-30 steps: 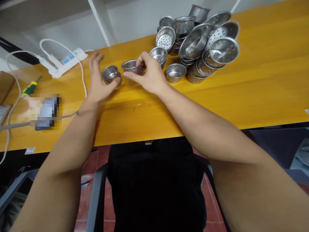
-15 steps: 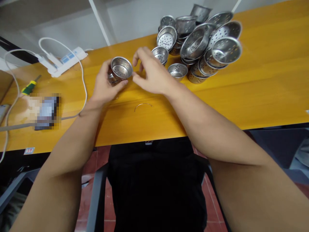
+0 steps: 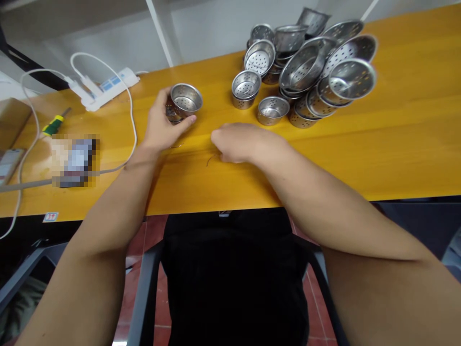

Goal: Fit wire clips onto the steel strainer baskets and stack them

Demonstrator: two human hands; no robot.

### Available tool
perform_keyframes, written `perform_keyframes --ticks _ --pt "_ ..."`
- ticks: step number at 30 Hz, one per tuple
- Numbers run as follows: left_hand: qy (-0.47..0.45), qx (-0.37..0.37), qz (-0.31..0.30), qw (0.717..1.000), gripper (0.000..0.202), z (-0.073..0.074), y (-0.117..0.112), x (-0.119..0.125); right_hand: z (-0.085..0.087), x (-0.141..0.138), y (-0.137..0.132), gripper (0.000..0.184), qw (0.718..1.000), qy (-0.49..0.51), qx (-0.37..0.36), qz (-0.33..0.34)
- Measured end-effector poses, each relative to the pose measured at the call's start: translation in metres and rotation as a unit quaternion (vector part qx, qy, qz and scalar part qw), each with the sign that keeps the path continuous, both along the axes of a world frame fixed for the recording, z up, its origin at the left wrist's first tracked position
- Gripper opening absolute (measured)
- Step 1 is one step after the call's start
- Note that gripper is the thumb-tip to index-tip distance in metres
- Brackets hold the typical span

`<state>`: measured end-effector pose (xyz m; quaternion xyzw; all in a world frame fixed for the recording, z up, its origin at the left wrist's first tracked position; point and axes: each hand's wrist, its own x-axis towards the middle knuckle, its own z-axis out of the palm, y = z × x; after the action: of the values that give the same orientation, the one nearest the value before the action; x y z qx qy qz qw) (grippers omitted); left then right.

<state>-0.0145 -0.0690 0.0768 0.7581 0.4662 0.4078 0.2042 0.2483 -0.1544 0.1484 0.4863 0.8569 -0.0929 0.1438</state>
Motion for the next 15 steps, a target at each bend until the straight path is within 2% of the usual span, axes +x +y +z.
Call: perform_keyframes --ticks 7,10,15 --pt "-0.015 0.010 -0.023 1.000 0.087 -0.005 0.007 -0.003 -0.003 -0.011 -0.001 0.033 0.998 -0.025 0.053 0.013" --pt "-0.013 0.012 -0.016 1.000 0.086 -0.006 0.008 -0.003 -0.003 -0.015 0.001 0.038 0.998 -0.043 0.043 0.012" --pt "0.000 0.014 -0.012 1.000 0.087 -0.002 0.004 -0.002 -0.009 -0.013 0.008 0.030 0.998 -0.029 0.045 0.030"
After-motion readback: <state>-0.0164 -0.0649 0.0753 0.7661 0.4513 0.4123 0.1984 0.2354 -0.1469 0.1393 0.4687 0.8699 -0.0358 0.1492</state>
